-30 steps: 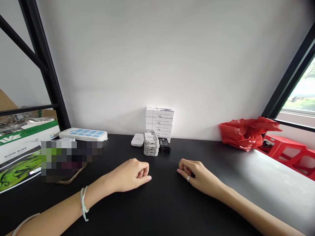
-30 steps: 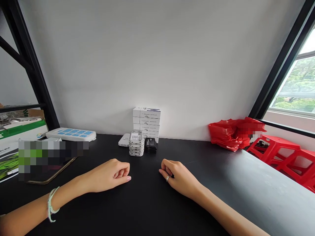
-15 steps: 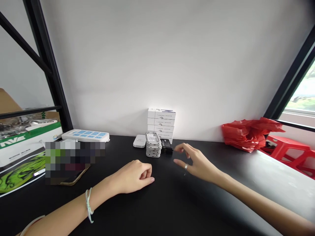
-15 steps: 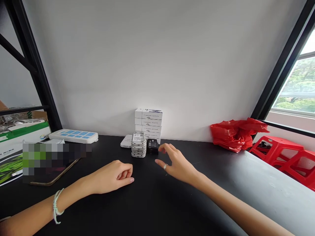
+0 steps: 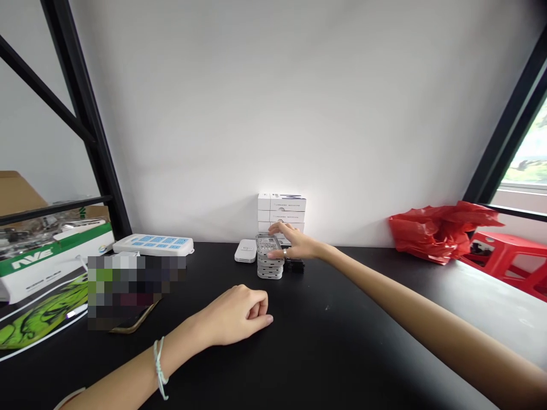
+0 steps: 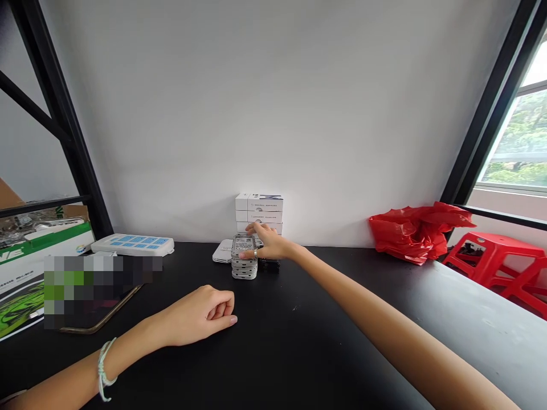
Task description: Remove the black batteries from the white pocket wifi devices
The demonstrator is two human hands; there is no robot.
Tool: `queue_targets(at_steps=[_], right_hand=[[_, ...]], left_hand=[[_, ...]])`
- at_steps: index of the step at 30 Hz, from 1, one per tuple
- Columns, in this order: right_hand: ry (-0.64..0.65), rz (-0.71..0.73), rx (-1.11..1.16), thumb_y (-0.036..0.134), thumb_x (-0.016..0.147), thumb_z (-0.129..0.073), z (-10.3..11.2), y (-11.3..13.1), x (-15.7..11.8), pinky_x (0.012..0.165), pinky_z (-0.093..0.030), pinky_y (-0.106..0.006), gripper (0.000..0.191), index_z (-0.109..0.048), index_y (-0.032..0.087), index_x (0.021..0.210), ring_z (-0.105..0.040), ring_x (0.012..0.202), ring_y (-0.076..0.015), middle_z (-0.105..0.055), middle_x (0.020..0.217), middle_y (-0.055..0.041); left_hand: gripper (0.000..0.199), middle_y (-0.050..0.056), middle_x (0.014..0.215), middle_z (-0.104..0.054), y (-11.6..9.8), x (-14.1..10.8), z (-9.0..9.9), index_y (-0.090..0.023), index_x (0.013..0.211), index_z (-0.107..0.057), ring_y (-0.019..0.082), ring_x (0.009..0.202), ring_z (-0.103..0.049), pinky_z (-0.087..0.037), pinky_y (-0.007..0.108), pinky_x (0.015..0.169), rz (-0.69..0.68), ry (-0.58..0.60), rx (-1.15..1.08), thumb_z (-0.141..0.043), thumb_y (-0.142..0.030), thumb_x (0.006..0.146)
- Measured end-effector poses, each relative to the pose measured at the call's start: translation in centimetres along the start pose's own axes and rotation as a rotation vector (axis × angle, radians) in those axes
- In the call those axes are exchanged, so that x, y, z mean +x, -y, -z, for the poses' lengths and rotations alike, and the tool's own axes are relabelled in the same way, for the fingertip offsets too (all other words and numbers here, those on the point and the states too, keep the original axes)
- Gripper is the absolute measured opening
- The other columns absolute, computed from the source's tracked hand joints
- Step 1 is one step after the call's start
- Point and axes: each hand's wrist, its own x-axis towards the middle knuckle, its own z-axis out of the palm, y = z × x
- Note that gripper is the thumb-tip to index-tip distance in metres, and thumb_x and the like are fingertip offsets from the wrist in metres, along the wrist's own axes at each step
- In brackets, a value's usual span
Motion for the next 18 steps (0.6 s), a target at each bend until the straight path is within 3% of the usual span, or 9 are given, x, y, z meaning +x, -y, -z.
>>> queue_targets(at_steps=[10, 14, 18], right_hand=[[0.025, -0.017, -0.033, 0.063, 0.064, -0.069, 0.1, 0.6, -0.8, 0.096, -0.036, -0.049, 0.078, -0.034, 0.027, 0.124, -0.047, 0.118, -0.0326, -0.052, 0.127, -0.0137], [-0.025, -0.035, -0.057, 0.062, 0.067, -0.066, -0.2, 1.3, -1.5, 0.099, -0.029, -0.053, 0.072, -0.035, 0.024, 0.121, -0.047, 0.117, -0.0338, -0.055, 0.124, -0.0154], [-0.114, 0.001, -0.069, 0.061, 0.068, -0.065, 0.2, 2.0, -4.0, 0.100, -0.027, -0.052, 0.070, -0.033, 0.025, 0.119, -0.043, 0.120, -0.0325, -0.051, 0.127, -0.0135]], left_hand=[[0.022, -0.006, 0.058, -0.053, -0.3, 0.0, 0.2, -0.020, 0.070, -0.051, 0.008, 0.051, -0.046, -0.034, 0.019, 0.049, 0.012, 0.007, -0.020, -0.054, -0.038, 0.083], [0.023, -0.006, 0.057, -0.053, -0.4, 0.0, 0.2, -0.020, 0.070, -0.051, 0.008, 0.050, -0.046, -0.033, 0.019, 0.049, 0.021, 0.006, -0.010, -0.053, -0.039, 0.083], [0.024, -0.006, 0.057, -0.052, -0.4, -0.1, 0.1, -0.021, 0.070, -0.050, 0.009, 0.050, -0.045, -0.033, 0.019, 0.048, 0.018, 0.007, -0.002, -0.052, -0.040, 0.084]])
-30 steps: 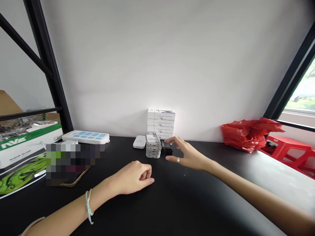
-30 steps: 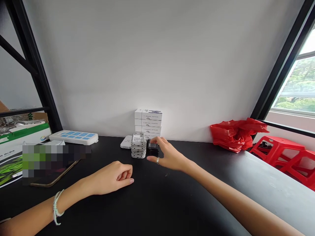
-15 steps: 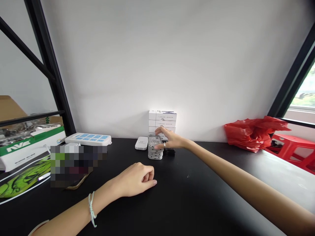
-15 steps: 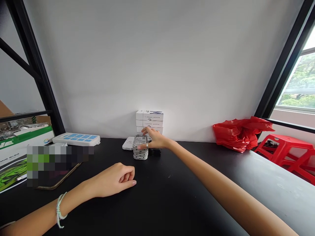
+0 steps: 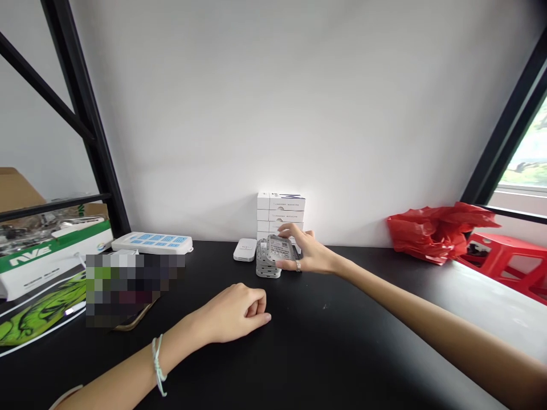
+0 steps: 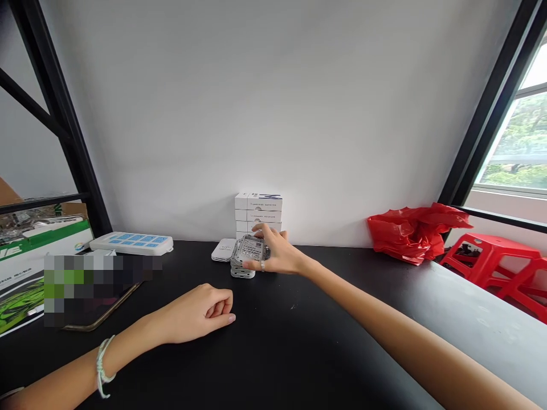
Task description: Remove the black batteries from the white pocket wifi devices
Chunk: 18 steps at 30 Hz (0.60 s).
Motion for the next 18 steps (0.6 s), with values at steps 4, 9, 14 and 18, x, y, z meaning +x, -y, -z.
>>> queue_targets(at_steps=[4, 9, 14, 18], right_hand=[[0.010, -0.020, -0.016, 0.059, 0.066, -0.068, 0.8, 0.4, -4.4, 0.093, -0.036, -0.049, 0.070, -0.034, 0.027, 0.119, -0.043, 0.115, -0.0326, -0.047, 0.129, -0.0097], [0.146, -0.124, -0.001, 0.054, 0.062, -0.071, 0.2, 0.5, -9.4, 0.092, -0.039, -0.046, 0.076, -0.035, 0.026, 0.122, -0.043, 0.105, -0.0301, -0.045, 0.125, -0.0089], [0.171, -0.173, 0.043, 0.055, 0.060, -0.072, -1.0, 0.1, -11.0, 0.091, -0.039, -0.046, 0.078, -0.036, 0.026, 0.124, -0.041, 0.105, -0.0311, -0.045, 0.121, -0.0087], [0.189, -0.199, 0.090, 0.058, 0.061, -0.072, -1.5, -0.3, -11.0, 0.093, -0.038, -0.047, 0.081, -0.035, 0.027, 0.126, -0.040, 0.106, -0.0313, -0.044, 0.120, -0.0086]], left_hand=[[0.024, -0.006, 0.057, -0.051, 0.0, 0.0, 0.0, -0.020, 0.069, -0.051, 0.009, 0.050, -0.045, -0.032, 0.019, 0.048, -0.012, -0.003, 0.013, -0.053, -0.040, 0.084], [0.025, -0.005, 0.057, -0.051, 0.1, 0.2, -0.2, -0.020, 0.070, -0.051, 0.009, 0.050, -0.044, -0.031, 0.021, 0.048, -0.009, -0.011, 0.020, -0.052, -0.040, 0.084], [0.026, -0.006, 0.056, -0.050, 0.0, 0.1, -0.3, -0.020, 0.069, -0.049, 0.009, 0.049, -0.043, -0.032, 0.021, 0.049, -0.008, -0.005, 0.014, -0.051, -0.040, 0.084], [0.021, -0.005, 0.061, -0.053, -0.8, 0.8, 1.2, -0.020, 0.072, -0.051, 0.009, 0.054, -0.047, -0.036, 0.021, 0.053, -0.111, -0.057, 0.000, -0.052, -0.037, 0.085]])
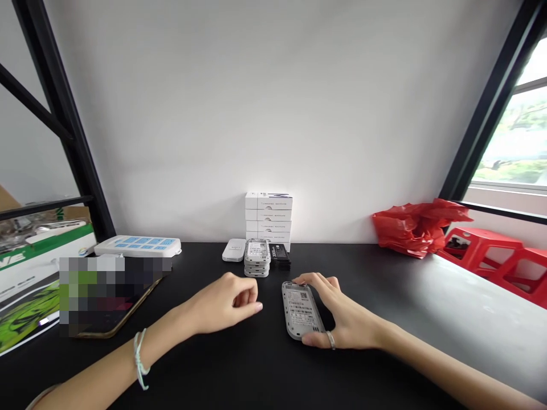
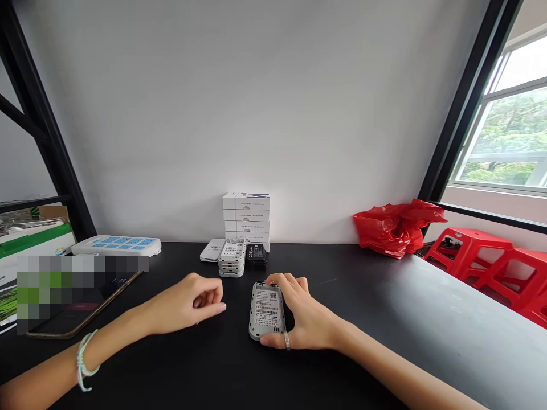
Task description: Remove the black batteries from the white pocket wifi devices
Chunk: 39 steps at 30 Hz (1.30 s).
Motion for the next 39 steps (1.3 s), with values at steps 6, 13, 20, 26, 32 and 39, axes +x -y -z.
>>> queue_targets(at_steps=[6, 13, 20, 26, 32, 39], right_hand=[[0.056, -0.044, 0.060, 0.061, 0.051, -0.078, 0.2, -0.7, -0.3, 0.098, -0.035, -0.046, 0.106, -0.021, 0.029, 0.136, -0.033, 0.115, -0.0330, -0.036, 0.132, -0.0082], [0.054, -0.020, 0.063, 0.058, 0.052, -0.079, 0.9, -1.6, -0.5, 0.099, -0.034, -0.046, 0.104, -0.021, 0.030, 0.134, -0.036, 0.113, -0.0317, -0.039, 0.134, -0.0072], [0.054, -0.020, 0.070, 0.058, 0.054, -0.078, 0.8, -1.9, -0.4, 0.098, -0.034, -0.047, 0.104, -0.018, 0.032, 0.135, -0.038, 0.114, -0.0318, -0.038, 0.135, -0.0076], [0.055, -0.010, 0.079, 0.058, 0.054, -0.078, 0.8, -1.8, -0.4, 0.099, -0.030, -0.050, 0.107, -0.013, 0.034, 0.136, -0.038, 0.116, -0.0334, -0.039, 0.136, -0.0087], [0.046, -0.025, 0.143, 0.056, 0.052, -0.080, 0.7, -2.1, -0.3, 0.101, -0.024, -0.052, 0.118, -0.001, 0.033, 0.136, -0.032, 0.125, -0.0354, -0.041, 0.137, -0.0103], [0.035, -0.042, 0.163, 0.055, 0.050, -0.081, 0.7, -2.3, -0.2, 0.100, -0.027, -0.053, 0.126, 0.006, 0.032, 0.138, -0.035, 0.124, -0.0371, -0.040, 0.138, -0.0124]], left_hand=[[0.015, 0.001, 0.097, -0.063, -1.7, 6.6, 3.5, -0.021, 0.088, -0.056, 0.018, 0.089, -0.057, -0.042, 0.027, 0.077, -0.189, -0.115, 0.202, -0.054, -0.035, 0.083], [0.054, 0.007, 0.105, -0.061, -0.6, 14.2, 3.3, -0.022, 0.101, -0.059, 0.034, 0.113, -0.043, -0.042, 0.033, 0.076, -0.054, 0.098, 0.360, -0.072, -0.053, 0.059], [0.082, 0.008, 0.113, -0.057, 0.5, 16.8, 2.8, -0.022, 0.110, -0.053, 0.028, 0.101, -0.053, -0.044, 0.030, 0.073, 0.022, 0.211, 0.349, -0.076, -0.064, 0.043], [0.083, 0.008, 0.109, -0.057, -0.3, 16.1, 2.4, -0.024, 0.114, -0.048, 0.034, 0.111, -0.045, -0.043, 0.034, 0.074, 0.046, 0.194, 0.352, -0.074, -0.064, 0.046], [0.086, 0.009, 0.102, -0.058, -3.7, 12.7, 1.7, -0.024, 0.123, -0.036, 0.037, 0.109, -0.044, -0.044, 0.036, 0.073, -0.032, 0.142, 0.361, -0.074, -0.058, 0.053], [0.087, 0.007, 0.097, -0.056, -5.8, 9.7, -0.2, -0.028, 0.120, -0.036, 0.040, 0.108, -0.044, -0.044, 0.032, 0.060, -0.066, 0.251, 0.300, -0.076, -0.054, 0.048]])
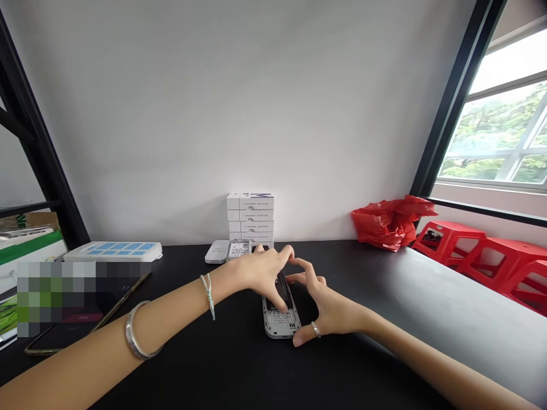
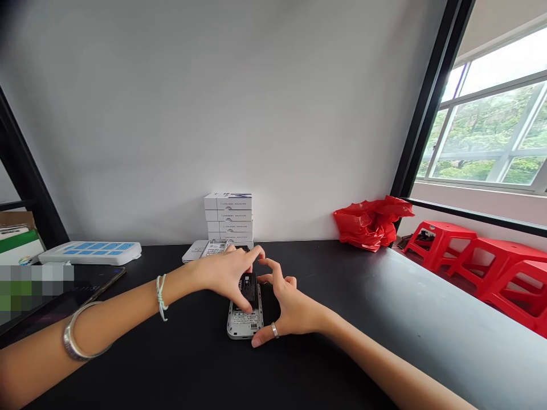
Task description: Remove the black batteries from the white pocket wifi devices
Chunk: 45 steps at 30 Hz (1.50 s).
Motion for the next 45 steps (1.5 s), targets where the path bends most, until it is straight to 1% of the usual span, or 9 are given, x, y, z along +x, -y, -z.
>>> queue_targets(at_steps=[13, 20, 26, 30, 33, 35, 38, 41, 45], right_hand=[[0.002, -0.015, 0.020, 0.057, 0.051, -0.080, 0.1, 0.5, -0.1, 0.100, -0.027, -0.052, 0.120, 0.001, 0.034, 0.136, -0.034, 0.124, -0.0357, -0.040, 0.138, -0.0096], [0.000, 0.003, 0.026, 0.051, 0.054, -0.080, 0.3, 0.8, -0.3, 0.098, -0.030, -0.050, 0.113, -0.003, 0.033, 0.135, -0.037, 0.120, -0.0342, -0.044, 0.134, -0.0085], [0.018, 0.042, -0.033, 0.050, 0.054, -0.079, -0.5, 1.3, 0.1, 0.098, -0.032, -0.049, 0.113, -0.006, 0.028, 0.137, -0.034, 0.123, -0.0350, -0.031, 0.141, -0.0125], [-0.040, 0.097, -0.096, 0.051, 0.053, -0.078, -1.3, 2.2, 0.4, 0.099, -0.028, -0.051, 0.107, -0.012, 0.027, 0.133, -0.034, 0.122, -0.0352, -0.031, 0.138, -0.0127], [-0.087, 0.067, -0.066, 0.047, 0.052, -0.079, -0.4, 1.8, 0.7, 0.098, -0.029, -0.051, 0.101, -0.017, 0.026, 0.129, -0.039, 0.117, -0.0347, -0.040, 0.131, -0.0110], [-0.104, 0.043, -0.056, 0.044, 0.051, -0.079, 1.1, 0.7, 1.1, 0.097, -0.030, -0.051, 0.095, -0.023, 0.026, 0.125, -0.042, 0.114, -0.0342, -0.043, 0.128, -0.0097], [-0.139, 0.017, -0.103, 0.044, 0.052, -0.079, 3.6, -1.9, 2.7, 0.101, -0.028, -0.053, 0.085, -0.035, 0.023, 0.122, -0.042, 0.115, -0.0351, -0.041, 0.126, -0.0091], [-0.127, 0.036, -0.068, 0.044, 0.051, -0.080, 5.4, -4.6, 5.1, 0.103, -0.028, -0.052, 0.080, -0.042, 0.022, 0.118, -0.042, 0.119, -0.0353, -0.036, 0.129, -0.0096], [-0.071, 0.099, 0.018, 0.042, 0.054, -0.079, 5.9, -6.4, 8.1, 0.098, -0.039, -0.044, 0.074, -0.036, 0.024, 0.111, -0.049, 0.115, -0.0288, -0.048, 0.125, -0.0103]], left_hand=[[0.091, 0.004, 0.103, -0.063, 0.6, -1.1, 0.2, -0.031, 0.132, -0.029, 0.027, 0.108, -0.053, -0.044, 0.029, 0.070, -0.010, 0.017, -0.204, -0.072, -0.060, 0.058], [0.091, 0.007, 0.117, -0.063, 0.0, -3.1, -0.9, -0.027, 0.143, -0.020, 0.032, 0.120, -0.046, -0.042, 0.038, 0.086, 0.039, 0.046, -0.253, -0.066, -0.053, 0.070], [0.091, 0.007, 0.150, -0.029, 0.2, -5.0, -3.2, -0.028, 0.148, -0.006, 0.041, 0.138, -0.010, -0.035, 0.054, 0.099, 0.099, 0.086, -0.213, -0.051, -0.064, 0.078], [0.076, 0.004, 0.156, -0.010, 0.5, -6.5, -3.6, -0.033, 0.147, -0.009, 0.039, 0.140, -0.006, -0.029, 0.058, 0.103, 0.104, -0.013, -0.237, -0.035, -0.068, 0.085], [0.051, 0.004, 0.140, -0.044, 0.5, -7.9, -3.0, -0.032, 0.137, -0.036, 0.029, 0.130, -0.036, -0.034, 0.044, 0.103, -0.006, -0.222, -0.219, -0.042, -0.052, 0.090], [0.034, 0.002, 0.107, -0.065, 0.6, -8.8, -2.6, -0.027, 0.120, -0.052, 0.021, 0.101, -0.057, -0.042, 0.035, 0.091, -0.018, -0.273, -0.199, -0.047, -0.041, 0.089], [0.021, -0.004, 0.068, -0.063, 1.1, -9.6, -2.6, -0.024, 0.099, -0.058, 0.015, 0.064, -0.057, -0.043, 0.027, 0.066, 0.062, -0.221, -0.185, -0.049, -0.038, 0.087], [0.017, -0.005, 0.059, -0.058, 1.8, -9.8, -3.4, -0.022, 0.083, -0.058, 0.012, 0.057, -0.053, -0.038, 0.023, 0.057, 0.072, -0.198, -0.192, -0.050, -0.037, 0.086], [0.018, -0.007, 0.055, -0.052, 2.3, -9.6, -4.3, -0.020, 0.071, -0.050, 0.009, 0.051, -0.046, -0.034, 0.020, 0.054, 0.054, -0.254, -0.204, -0.053, -0.033, 0.083]])
